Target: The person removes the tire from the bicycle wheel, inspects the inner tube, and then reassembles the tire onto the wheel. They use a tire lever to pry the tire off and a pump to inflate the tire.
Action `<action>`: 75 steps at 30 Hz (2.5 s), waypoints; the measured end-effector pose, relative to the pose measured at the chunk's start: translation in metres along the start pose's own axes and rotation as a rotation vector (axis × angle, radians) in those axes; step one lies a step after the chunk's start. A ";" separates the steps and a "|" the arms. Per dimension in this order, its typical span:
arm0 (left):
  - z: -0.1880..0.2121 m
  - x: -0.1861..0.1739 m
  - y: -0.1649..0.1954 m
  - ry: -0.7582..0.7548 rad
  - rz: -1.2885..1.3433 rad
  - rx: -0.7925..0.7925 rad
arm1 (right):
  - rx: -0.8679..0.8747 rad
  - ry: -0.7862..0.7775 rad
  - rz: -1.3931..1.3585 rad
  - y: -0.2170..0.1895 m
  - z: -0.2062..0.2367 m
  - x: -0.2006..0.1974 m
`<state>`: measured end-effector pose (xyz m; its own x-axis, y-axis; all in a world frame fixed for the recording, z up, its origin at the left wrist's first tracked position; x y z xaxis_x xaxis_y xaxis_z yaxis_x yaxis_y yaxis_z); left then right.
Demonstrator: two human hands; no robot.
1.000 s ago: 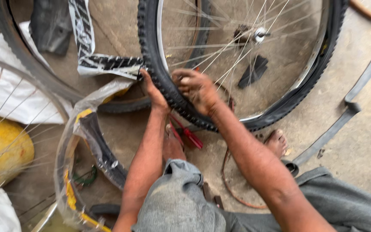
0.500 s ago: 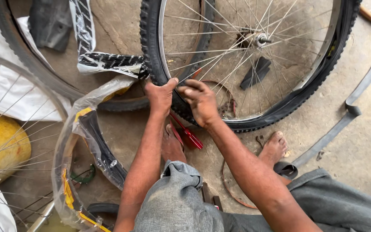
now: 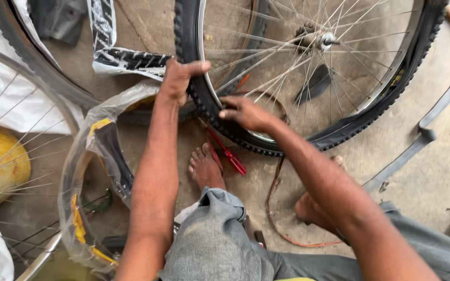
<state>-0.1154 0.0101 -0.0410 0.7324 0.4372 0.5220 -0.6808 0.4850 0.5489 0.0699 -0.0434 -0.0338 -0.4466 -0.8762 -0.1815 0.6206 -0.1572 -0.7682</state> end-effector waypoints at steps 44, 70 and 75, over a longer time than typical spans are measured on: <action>0.057 0.049 -0.030 0.472 -0.697 0.615 | -0.001 0.318 0.203 0.070 0.099 -0.039; 0.016 0.044 -0.017 0.181 -0.101 0.294 | -0.048 0.490 0.291 -0.052 0.006 -0.082; -0.002 0.046 -0.018 -0.146 0.207 0.067 | 0.077 0.336 0.141 -0.061 -0.019 -0.082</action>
<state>-0.0697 0.0233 -0.0281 0.5711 0.4055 0.7137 -0.8188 0.3437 0.4598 0.0565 0.0461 0.0164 -0.5319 -0.6949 -0.4839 0.7324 -0.0906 -0.6749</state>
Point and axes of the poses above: each hand's wrist, its own z-axis away from the middle knuckle, its own x-axis out of the palm, y = z × x, the point moved 7 cm from there along -z, towards the middle knuckle, and after that the axes turned 15 degrees about z, right-handed, at the moved point
